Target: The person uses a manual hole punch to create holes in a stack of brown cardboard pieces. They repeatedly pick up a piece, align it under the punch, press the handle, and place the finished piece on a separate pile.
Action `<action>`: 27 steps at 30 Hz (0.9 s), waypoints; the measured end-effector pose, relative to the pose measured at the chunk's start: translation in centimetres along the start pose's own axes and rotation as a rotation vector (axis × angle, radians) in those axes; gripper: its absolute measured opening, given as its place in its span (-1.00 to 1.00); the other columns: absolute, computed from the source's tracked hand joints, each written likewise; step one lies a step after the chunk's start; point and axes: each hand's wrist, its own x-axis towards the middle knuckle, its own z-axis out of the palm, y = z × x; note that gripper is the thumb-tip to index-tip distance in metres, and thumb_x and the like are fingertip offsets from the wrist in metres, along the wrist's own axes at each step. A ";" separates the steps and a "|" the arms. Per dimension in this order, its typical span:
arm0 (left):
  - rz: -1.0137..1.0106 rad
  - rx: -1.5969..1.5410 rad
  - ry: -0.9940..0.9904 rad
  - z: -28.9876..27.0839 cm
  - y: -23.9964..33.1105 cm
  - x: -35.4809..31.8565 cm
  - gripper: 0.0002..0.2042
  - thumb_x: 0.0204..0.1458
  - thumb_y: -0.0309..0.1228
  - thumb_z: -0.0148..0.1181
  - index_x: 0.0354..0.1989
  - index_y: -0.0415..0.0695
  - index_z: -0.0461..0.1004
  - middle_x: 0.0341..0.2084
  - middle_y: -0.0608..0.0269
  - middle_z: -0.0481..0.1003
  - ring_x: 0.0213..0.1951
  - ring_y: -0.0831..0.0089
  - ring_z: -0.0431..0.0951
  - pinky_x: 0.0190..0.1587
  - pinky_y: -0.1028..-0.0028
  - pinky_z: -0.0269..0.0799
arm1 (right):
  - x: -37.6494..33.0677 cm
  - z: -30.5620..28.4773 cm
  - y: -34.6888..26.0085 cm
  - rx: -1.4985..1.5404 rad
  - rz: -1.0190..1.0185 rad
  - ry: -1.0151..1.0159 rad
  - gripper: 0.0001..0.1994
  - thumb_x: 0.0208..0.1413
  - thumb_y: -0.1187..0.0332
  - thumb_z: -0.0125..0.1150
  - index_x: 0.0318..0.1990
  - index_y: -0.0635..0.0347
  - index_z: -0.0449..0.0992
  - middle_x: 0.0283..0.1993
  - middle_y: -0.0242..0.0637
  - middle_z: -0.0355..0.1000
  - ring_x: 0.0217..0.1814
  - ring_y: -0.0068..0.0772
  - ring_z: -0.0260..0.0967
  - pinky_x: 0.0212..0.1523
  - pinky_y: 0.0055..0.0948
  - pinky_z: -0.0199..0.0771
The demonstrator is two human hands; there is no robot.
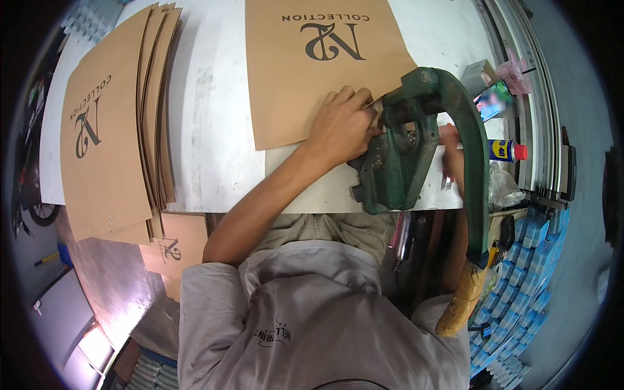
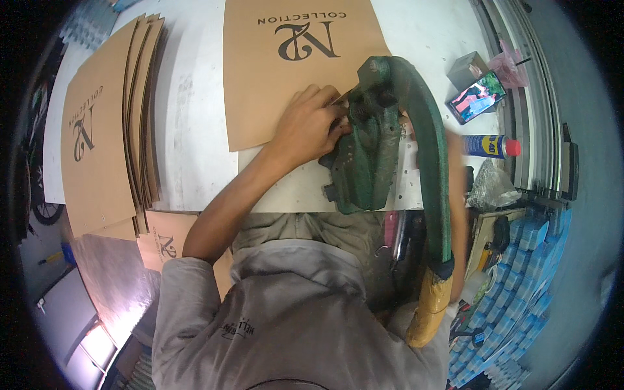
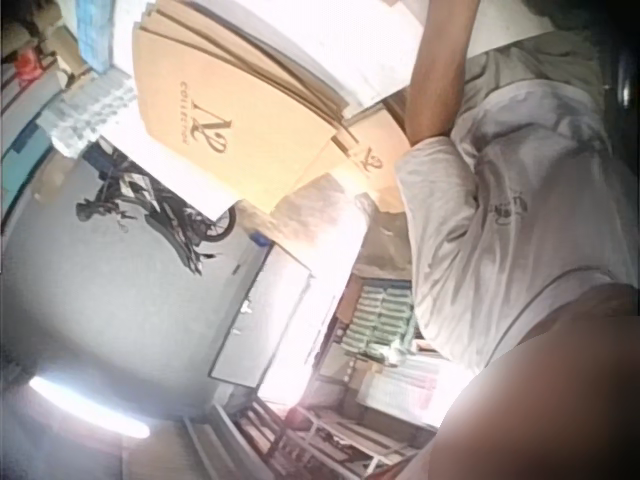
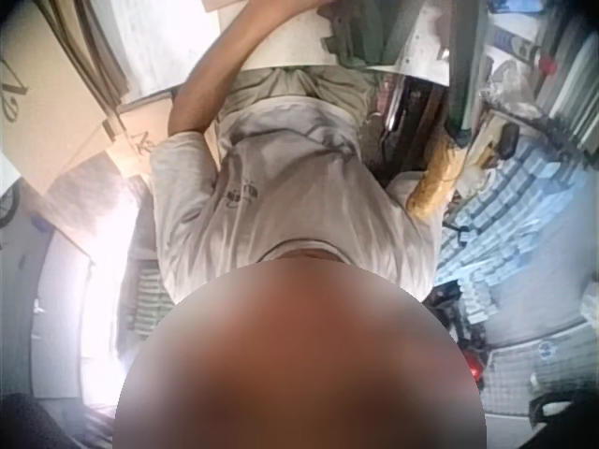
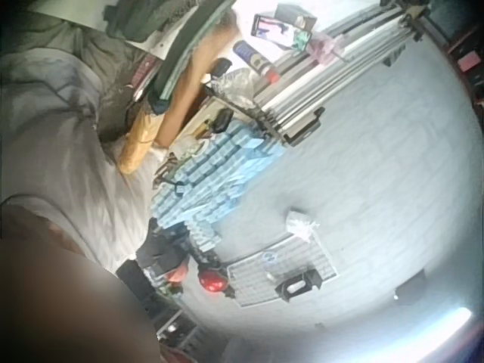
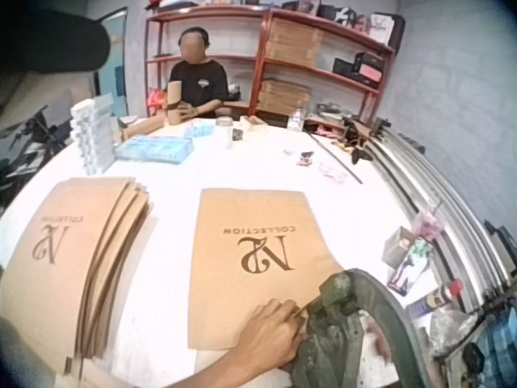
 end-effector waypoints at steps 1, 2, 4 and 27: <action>-0.023 0.023 -0.012 -0.2 -0.2 -0.3 -0.76 -0.03 -0.33 0.46 -0.24 -0.19 0.69 -0.17 0.20 0.50 -0.08 0.17 0.47 0.01 0.22 0.41 | -0.3 -1.7 -3.9 -0.084 -0.093 0.055 -0.65 0.34 0.24 0.18 0.07 0.37 0.58 -0.29 -0.34 0.58 -0.39 -0.58 0.48 -0.32 -0.55 0.48; -0.044 0.038 -0.025 -0.7 -0.3 -0.4 -0.76 -0.04 -0.33 0.46 -0.24 -0.19 0.69 -0.17 0.21 0.51 -0.08 0.17 0.47 0.01 0.22 0.41 | -2.4 -2.8 -9.3 -0.074 -0.140 0.210 -0.61 0.37 0.22 0.13 0.18 0.34 0.52 -0.11 -0.18 0.61 -0.20 -0.45 0.59 -0.18 -0.46 0.58; -0.054 0.023 -0.043 -0.7 0.0 -0.4 -0.76 -0.05 -0.34 0.46 -0.24 -0.18 0.70 -0.15 0.22 0.51 -0.07 0.18 0.47 0.02 0.22 0.41 | -4.5 -5.2 -9.2 -0.123 -0.517 0.145 -0.54 0.40 0.11 0.02 0.29 0.20 0.44 0.18 -0.10 0.47 0.11 -0.18 0.46 0.13 -0.17 0.40; 0.020 0.507 -0.108 -3.8 -5.4 -3.1 -0.61 0.26 -0.19 0.15 0.22 -0.01 0.56 0.42 -0.03 0.26 0.48 -0.02 0.13 0.45 -0.18 0.06 | -2.9 4.7 10.4 -0.474 -0.265 0.179 -0.79 0.21 0.47 0.35 -0.05 0.35 0.61 -0.25 -0.30 0.50 -0.34 -0.52 0.45 -0.31 -0.42 0.46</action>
